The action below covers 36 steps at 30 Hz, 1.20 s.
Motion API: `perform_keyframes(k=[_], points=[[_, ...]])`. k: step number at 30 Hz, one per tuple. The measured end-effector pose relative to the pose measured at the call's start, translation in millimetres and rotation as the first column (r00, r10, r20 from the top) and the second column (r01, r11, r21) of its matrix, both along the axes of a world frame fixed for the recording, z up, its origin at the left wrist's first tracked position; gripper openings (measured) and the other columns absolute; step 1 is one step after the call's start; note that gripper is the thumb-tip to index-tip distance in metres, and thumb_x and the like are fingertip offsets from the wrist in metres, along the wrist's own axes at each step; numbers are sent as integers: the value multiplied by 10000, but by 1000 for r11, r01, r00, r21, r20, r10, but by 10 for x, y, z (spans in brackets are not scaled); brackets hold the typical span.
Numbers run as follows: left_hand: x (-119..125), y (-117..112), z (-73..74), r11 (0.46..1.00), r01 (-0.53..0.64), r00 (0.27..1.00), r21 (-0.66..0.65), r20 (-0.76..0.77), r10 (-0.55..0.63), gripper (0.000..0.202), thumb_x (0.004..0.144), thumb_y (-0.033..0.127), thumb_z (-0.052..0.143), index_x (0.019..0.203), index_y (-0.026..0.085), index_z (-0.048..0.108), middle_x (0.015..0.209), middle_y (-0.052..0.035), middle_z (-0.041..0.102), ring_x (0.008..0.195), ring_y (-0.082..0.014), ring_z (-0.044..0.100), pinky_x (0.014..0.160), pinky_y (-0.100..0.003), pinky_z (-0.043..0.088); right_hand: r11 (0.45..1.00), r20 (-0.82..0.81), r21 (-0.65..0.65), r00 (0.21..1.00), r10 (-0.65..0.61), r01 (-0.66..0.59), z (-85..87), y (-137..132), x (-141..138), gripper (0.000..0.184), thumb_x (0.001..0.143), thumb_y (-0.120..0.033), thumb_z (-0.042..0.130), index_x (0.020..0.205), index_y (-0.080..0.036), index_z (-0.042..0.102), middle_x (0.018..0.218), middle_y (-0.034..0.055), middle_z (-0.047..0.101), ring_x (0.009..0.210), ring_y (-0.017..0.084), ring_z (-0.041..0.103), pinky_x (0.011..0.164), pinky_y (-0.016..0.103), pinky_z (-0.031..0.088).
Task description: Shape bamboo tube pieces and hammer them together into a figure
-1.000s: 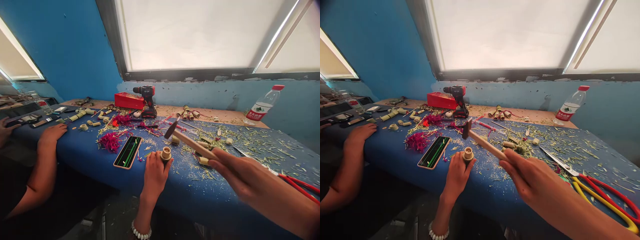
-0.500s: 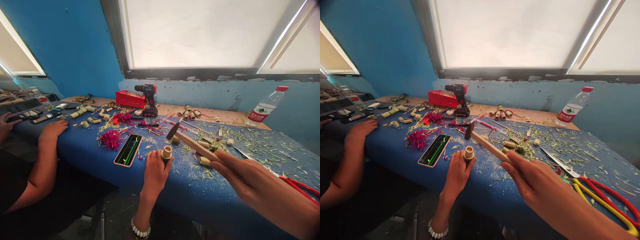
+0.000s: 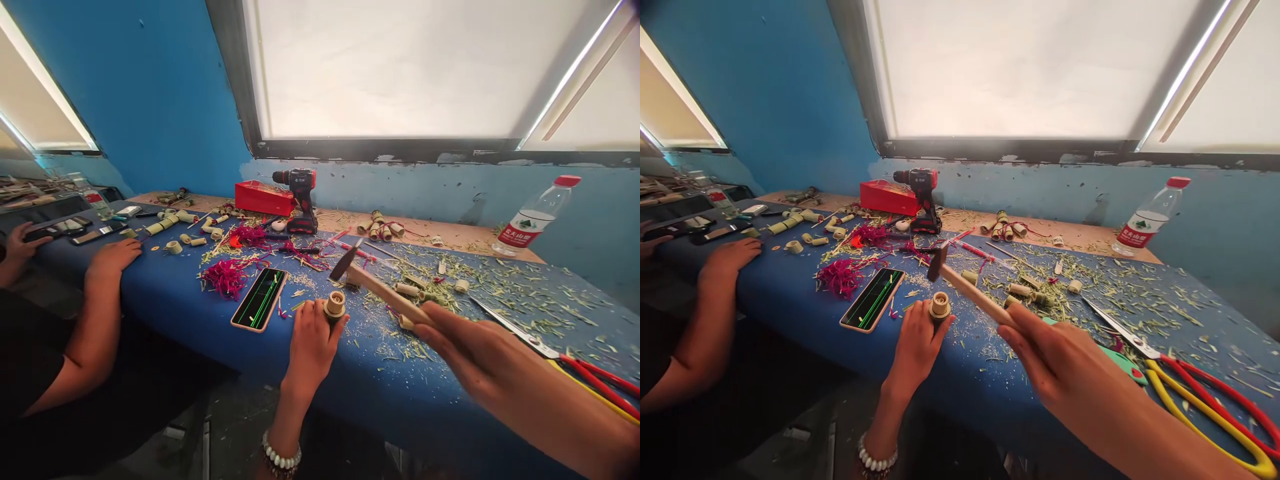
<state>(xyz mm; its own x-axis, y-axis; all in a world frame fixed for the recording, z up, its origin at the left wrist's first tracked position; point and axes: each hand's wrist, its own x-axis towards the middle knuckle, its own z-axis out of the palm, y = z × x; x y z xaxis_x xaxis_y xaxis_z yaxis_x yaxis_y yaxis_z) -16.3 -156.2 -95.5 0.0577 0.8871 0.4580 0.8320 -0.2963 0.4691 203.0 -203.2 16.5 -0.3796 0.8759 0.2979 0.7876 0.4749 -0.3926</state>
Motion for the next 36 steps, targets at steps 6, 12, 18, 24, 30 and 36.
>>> perform_keyframes(k=[6,12,18,24,30,36], points=[[0,-1,6,1000,-7,1000,11,4,7,302,980,467,431,990,179,519,940,-74,558,946,-264,539,874,-445,459,998,45,-55,999,18,-15,-8,13,47,372,1012,-513,371,912,-245,610,692,18,671,556,181,624,503,287,443],[0,-2,-7,1000,-7,1000,-3,-5,7,323,978,488,419,983,178,510,947,-75,556,952,-264,528,902,-451,450,997,46,-75,999,26,-23,1,18,72,380,996,-513,392,964,-258,672,776,48,714,603,211,659,516,307,494],[4,-2,5,1000,-12,1000,-15,-2,12,328,977,493,419,972,181,518,947,-78,555,963,-269,522,904,-451,445,996,41,-94,999,11,-7,46,-45,77,406,989,-530,392,940,-246,677,731,55,700,607,226,664,506,305,502],[9,7,32,999,-4,1000,-35,15,4,317,974,482,437,985,178,528,968,-84,565,987,-275,526,904,-441,441,993,2,-115,1000,0,0,21,-44,59,406,1000,-534,363,941,-236,633,690,31,655,582,197,619,524,302,472],[3,9,24,999,14,999,-40,46,-12,287,967,460,467,964,184,544,965,-84,577,984,-280,543,911,-447,429,963,-175,-270,984,-21,-27,156,-16,163,394,983,-565,402,844,-232,561,620,-21,506,498,130,474,443,252,380],[-41,96,169,978,192,779,-81,619,-102,304,934,479,527,1062,205,552,956,-53,644,966,-233,598,896,-366,426,891,-204,-453,968,-143,36,90,174,343,488,960,-649,351,843,-219,548,590,-38,416,441,114,404,378,235,323]])
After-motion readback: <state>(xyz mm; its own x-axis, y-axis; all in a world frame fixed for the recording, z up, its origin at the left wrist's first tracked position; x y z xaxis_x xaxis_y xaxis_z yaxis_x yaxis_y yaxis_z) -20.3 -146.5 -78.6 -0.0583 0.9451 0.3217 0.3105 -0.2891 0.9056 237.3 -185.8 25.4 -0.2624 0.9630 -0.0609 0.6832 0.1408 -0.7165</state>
